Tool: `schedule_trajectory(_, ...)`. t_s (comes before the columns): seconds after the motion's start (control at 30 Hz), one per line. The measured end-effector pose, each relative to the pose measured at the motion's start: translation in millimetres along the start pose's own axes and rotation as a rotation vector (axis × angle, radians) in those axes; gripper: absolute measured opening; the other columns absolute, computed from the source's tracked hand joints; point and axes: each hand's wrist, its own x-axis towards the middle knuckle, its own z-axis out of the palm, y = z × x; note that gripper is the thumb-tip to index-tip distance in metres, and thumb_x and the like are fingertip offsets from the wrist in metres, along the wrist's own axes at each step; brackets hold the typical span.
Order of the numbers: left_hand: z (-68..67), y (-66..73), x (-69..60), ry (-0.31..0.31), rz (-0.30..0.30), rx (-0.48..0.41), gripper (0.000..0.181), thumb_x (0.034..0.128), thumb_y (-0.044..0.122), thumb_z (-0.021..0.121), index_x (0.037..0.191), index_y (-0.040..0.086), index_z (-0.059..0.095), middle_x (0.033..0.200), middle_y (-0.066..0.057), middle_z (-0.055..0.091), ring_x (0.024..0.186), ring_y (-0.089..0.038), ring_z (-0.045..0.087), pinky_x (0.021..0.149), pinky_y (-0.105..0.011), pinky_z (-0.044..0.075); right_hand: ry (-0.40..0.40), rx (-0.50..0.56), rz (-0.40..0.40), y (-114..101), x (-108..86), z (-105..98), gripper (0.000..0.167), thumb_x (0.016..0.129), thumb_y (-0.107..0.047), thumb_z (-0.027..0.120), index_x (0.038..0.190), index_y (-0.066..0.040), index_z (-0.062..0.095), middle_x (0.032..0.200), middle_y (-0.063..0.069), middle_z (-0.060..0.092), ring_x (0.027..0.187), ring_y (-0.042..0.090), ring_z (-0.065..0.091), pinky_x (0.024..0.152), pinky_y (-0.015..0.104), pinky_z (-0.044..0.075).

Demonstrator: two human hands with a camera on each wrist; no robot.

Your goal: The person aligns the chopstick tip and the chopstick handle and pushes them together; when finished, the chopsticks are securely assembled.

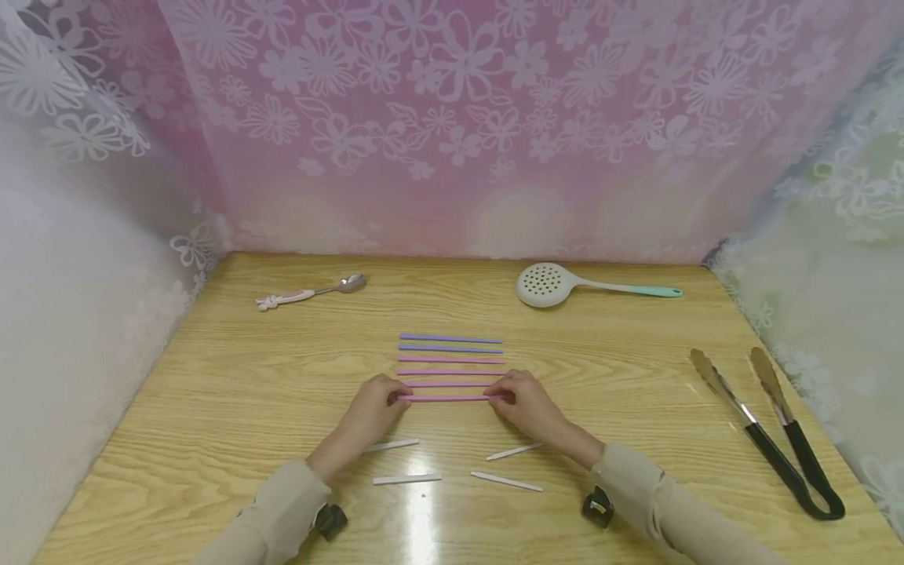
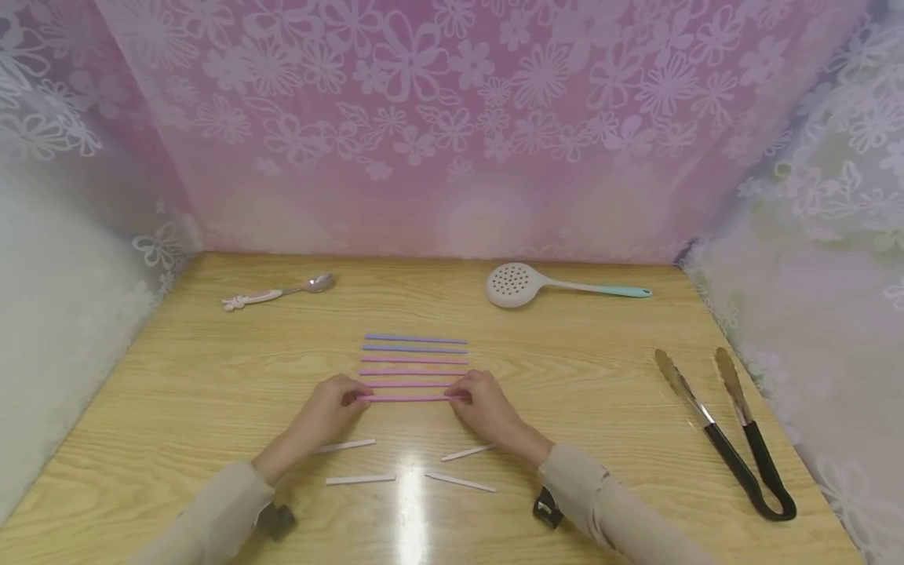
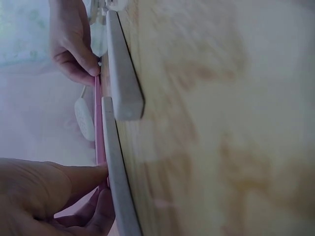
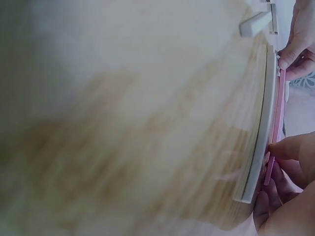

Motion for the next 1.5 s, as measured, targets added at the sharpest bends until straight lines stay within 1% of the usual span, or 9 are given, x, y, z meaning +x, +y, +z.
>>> schedule_trajectory(0.2, 0.8, 0.0, 0.7, 0.024, -0.001, 0.018, 0.008, 0.0835, -0.003, 0.068, 0.090, -0.002, 0.071, 0.080, -0.005, 0.059, 0.073, -0.013, 0.051, 0.063, -0.022, 0.046, 0.006, -0.012, 0.004, -1.5, 0.2, 0.1, 0.009, 0.082, 0.000, 0.071, 0.090, -0.004, 0.074, 0.087, 0.003, 0.065, 0.085, 0.018, 0.054, 0.074, 0.028, 0.048)
schedule_trajectory(0.53, -0.7, 1.2, -1.2, 0.018, -0.003, 0.012, 0.008, 0.0840, -0.003, 0.067, 0.092, -0.003, 0.070, 0.080, -0.005, 0.059, 0.072, -0.013, 0.051, 0.062, -0.022, 0.046, 0.005, -0.012, 0.013, -2.3, 0.1, -0.4, 0.009, 0.082, 0.000, 0.071, 0.090, -0.004, 0.074, 0.087, 0.003, 0.065, 0.085, 0.018, 0.055, 0.074, 0.029, 0.049)
schedule_trajectory(0.8, 0.6, -3.1, -2.0, 0.022, -0.018, 0.008, 0.011, 0.0836, -0.001, 0.068, 0.094, -0.002, 0.070, 0.086, -0.007, 0.062, 0.076, -0.015, 0.055, 0.067, -0.026, 0.050, -0.005, -0.001, -0.006, -2.0, -0.7, -2.3, 0.010, 0.082, -0.002, 0.071, 0.091, -0.003, 0.074, 0.090, 0.004, 0.066, 0.087, 0.020, 0.056, 0.076, 0.031, 0.049)
schedule_trajectory(0.9, -1.0, -2.6, -4.3, 0.024, -0.017, 0.004, 0.013, 0.0831, -0.002, 0.068, 0.096, -0.002, 0.070, 0.090, -0.009, 0.063, 0.078, -0.016, 0.057, 0.069, -0.029, 0.052, 0.015, 0.008, -0.010, -0.7, -1.1, -3.9, 0.010, 0.081, -0.003, 0.073, 0.091, -0.003, 0.074, 0.087, 0.003, 0.067, 0.085, 0.020, 0.057, 0.076, 0.031, 0.049)
schedule_trajectory(1.0, -3.6, -1.5, -7.2, 0.041, -0.020, 0.002, 0.016, 0.0826, -0.001, 0.069, 0.098, -0.002, 0.070, 0.090, -0.009, 0.063, 0.079, -0.016, 0.058, 0.071, -0.030, 0.053, 0.051, 0.024, 0.000, -0.4, -1.3, -7.1, 0.011, 0.080, -0.006, 0.074, 0.091, -0.004, 0.074, 0.084, 0.002, 0.067, 0.082, 0.019, 0.058, 0.073, 0.029, 0.050)
schedule_trajectory(1.13, -8.3, 0.8, -12.9, 0.068, -0.012, 0.007, 0.018, 0.0822, -0.001, 0.070, 0.100, -0.002, 0.070, 0.092, -0.010, 0.064, 0.080, -0.017, 0.058, 0.072, -0.032, 0.053, 0.094, 0.055, 0.035, -1.8, -3.7, -14.5, 0.013, 0.081, -0.009, 0.075, 0.092, -0.003, 0.074, 0.086, 0.003, 0.067, 0.082, 0.019, 0.059, 0.071, 0.028, 0.052)
schedule_trajectory(1.23, -12.8, 2.4, -18.1, 0.072, 0.003, -0.004, 0.017, 0.0836, 0.001, 0.069, 0.101, -0.001, 0.070, 0.093, -0.010, 0.065, 0.081, -0.018, 0.060, 0.073, -0.032, 0.054, 0.108, 0.076, 0.071, -4.0, -8.3, -21.8, 0.013, 0.082, -0.010, 0.074, 0.092, -0.003, 0.074, 0.087, 0.004, 0.068, 0.082, 0.019, 0.059, 0.071, 0.030, 0.052)
schedule_trajectory(1.37, -20.1, 2.2, -26.0, 0.053, 0.029, -0.043, 0.015, 0.0867, 0.003, 0.067, 0.102, 0.001, 0.070, 0.094, -0.008, 0.066, 0.083, -0.018, 0.062, 0.074, -0.028, 0.055, 0.081, 0.083, 0.107, -5.9, -17.4, -30.2, 0.011, 0.084, -0.009, 0.072, 0.094, -0.005, 0.074, 0.087, 0.001, 0.067, 0.082, 0.017, 0.057, 0.071, 0.028, 0.050)
schedule_trajectory(1.5, -26.4, -0.9, -36.9, -0.009, 0.091, -0.049, 0.017, 0.0887, 0.004, 0.064, 0.105, 0.001, 0.069, 0.096, -0.007, 0.066, 0.086, -0.018, 0.061, 0.076, -0.025, 0.054, -0.004, 0.116, 0.138, -6.8, -30.0, -34.3, 0.012, 0.086, -0.011, 0.070, 0.097, -0.007, 0.073, 0.091, -0.002, 0.065, 0.087, 0.015, 0.056, 0.075, 0.026, 0.050)
